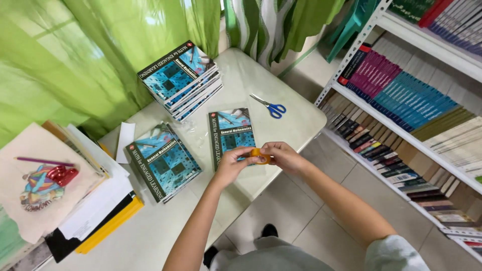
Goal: The person is covering books with plastic wrapping and securing it with adhesive tape.
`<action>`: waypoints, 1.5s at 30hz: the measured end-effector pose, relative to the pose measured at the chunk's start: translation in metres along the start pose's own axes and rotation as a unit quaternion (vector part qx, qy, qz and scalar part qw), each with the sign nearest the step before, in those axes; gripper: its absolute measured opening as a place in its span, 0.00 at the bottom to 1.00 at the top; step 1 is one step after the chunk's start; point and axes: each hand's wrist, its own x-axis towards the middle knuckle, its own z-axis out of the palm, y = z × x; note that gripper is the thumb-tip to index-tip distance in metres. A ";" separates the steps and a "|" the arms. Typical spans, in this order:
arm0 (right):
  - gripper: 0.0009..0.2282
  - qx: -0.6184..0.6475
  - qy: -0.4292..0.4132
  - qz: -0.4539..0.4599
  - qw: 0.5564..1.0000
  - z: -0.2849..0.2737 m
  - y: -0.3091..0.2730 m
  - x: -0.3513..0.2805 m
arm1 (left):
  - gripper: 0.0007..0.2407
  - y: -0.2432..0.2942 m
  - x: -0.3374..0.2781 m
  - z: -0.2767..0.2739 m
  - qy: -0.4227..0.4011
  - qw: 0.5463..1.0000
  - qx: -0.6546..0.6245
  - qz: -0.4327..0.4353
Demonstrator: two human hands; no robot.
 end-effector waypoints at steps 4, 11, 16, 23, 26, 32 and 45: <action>0.08 0.016 -0.015 -0.003 1.000 -0.007 -0.012 -0.005 | 0.14 -0.001 0.008 0.005 0.019 1.000 -0.009 -0.007; 0.08 0.029 -0.064 -0.009 0.997 -0.006 -0.017 -0.005 | 0.14 0.003 0.006 0.008 0.012 1.000 0.002 -0.012; 0.06 0.033 -0.057 -0.002 0.998 0.004 -0.005 0.018 | 0.13 0.007 -0.001 -0.006 0.026 0.999 0.030 -0.015; 0.06 0.065 -0.024 -0.030 0.997 0.023 0.019 0.039 | 0.14 -0.003 -0.001 -0.042 -0.014 0.999 -0.007 -0.029; 0.06 0.078 -0.006 -0.029 0.997 0.036 0.026 0.047 | 0.14 -0.014 -0.002 -0.059 -0.022 0.999 0.030 -0.027; 0.06 0.124 0.045 -0.023 0.991 0.040 0.035 0.063 | 0.15 -0.035 0.013 -0.077 -0.021 0.997 0.017 -0.070; 0.07 0.114 0.034 -0.009 0.993 -0.056 0.017 0.107 | 0.13 -0.060 0.103 -0.056 -0.038 0.997 0.060 -0.014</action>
